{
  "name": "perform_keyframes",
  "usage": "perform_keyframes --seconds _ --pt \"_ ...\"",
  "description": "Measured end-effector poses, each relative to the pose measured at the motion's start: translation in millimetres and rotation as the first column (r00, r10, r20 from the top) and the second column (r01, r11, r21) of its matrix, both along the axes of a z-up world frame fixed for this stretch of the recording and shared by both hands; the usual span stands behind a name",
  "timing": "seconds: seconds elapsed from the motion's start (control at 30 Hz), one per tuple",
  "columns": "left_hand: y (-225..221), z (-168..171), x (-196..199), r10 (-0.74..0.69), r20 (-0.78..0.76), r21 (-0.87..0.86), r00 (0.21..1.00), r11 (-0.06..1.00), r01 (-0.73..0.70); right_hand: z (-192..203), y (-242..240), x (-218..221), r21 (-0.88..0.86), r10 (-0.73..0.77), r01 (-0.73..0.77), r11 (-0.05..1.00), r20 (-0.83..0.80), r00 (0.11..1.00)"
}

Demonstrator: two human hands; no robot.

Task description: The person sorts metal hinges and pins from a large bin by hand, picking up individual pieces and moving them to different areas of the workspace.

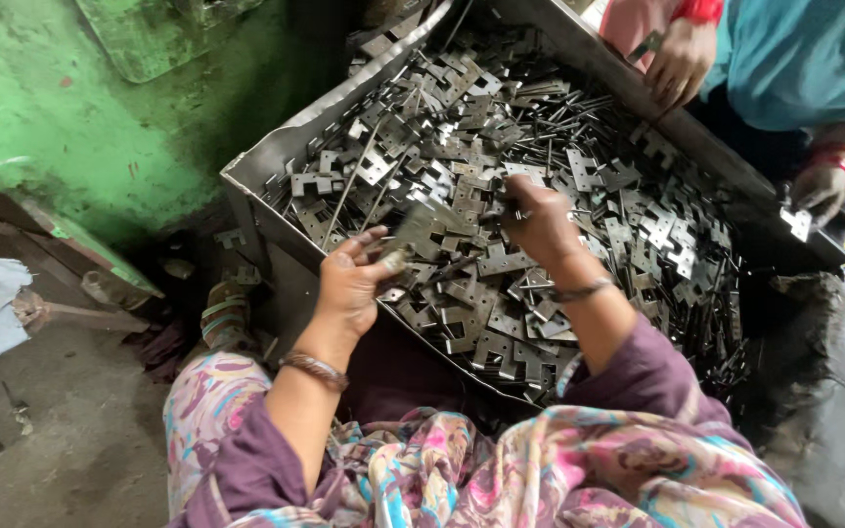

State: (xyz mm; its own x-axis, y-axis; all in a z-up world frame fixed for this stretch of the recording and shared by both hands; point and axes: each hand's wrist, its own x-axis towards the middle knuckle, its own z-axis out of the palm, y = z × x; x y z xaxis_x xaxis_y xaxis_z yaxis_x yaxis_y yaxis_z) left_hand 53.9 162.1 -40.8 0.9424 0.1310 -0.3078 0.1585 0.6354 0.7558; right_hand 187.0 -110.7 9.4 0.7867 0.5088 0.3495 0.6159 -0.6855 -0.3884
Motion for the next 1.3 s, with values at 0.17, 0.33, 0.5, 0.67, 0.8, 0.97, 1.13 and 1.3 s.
perform_keyframes --seconds 0.17,0.33,0.5,0.67,0.8,0.97,1.13,1.3 --pt "7 37 -14 -0.188 0.28 -0.456 0.942 0.837 0.302 36 -83 -72 0.071 -0.212 0.219 0.973 -0.086 0.973" --pt "-33 38 27 -0.345 0.193 -0.202 0.918 0.902 0.381 20 -97 -135 0.075 -0.219 0.229 0.97 -0.127 0.967" --pt "-85 -7 51 -0.299 -0.064 0.938 0.952 0.307 0.159 18 -84 -155 -0.041 -0.206 0.202 0.978 -0.152 0.967" --pt "-96 -51 53 -0.43 0.038 0.99 0.902 -0.103 -0.091 0 -92 -159 0.048 -0.029 0.03 0.998 -0.026 0.999" --pt "-87 -38 44 -0.335 0.134 0.983 0.933 0.165 -0.082 -9 -121 -150 0.384 -0.264 0.519 0.763 -0.548 0.794" --pt "-103 -13 -5 -0.178 0.038 -0.485 0.983 0.857 0.173 -16 -116 -155 0.786 0.26 0.604 0.136 -0.616 0.743" --pt "-146 -14 -45 -0.273 0.067 -0.786 0.96 0.578 0.219 -17 -48 -190 0.645 0.027 0.148 0.75 -0.254 0.967" --pt "-175 -48 -47 -0.208 0.038 -0.756 0.977 0.634 0.164 26 -44 -214 0.162 0.231 -0.191 0.968 -0.28 0.932"
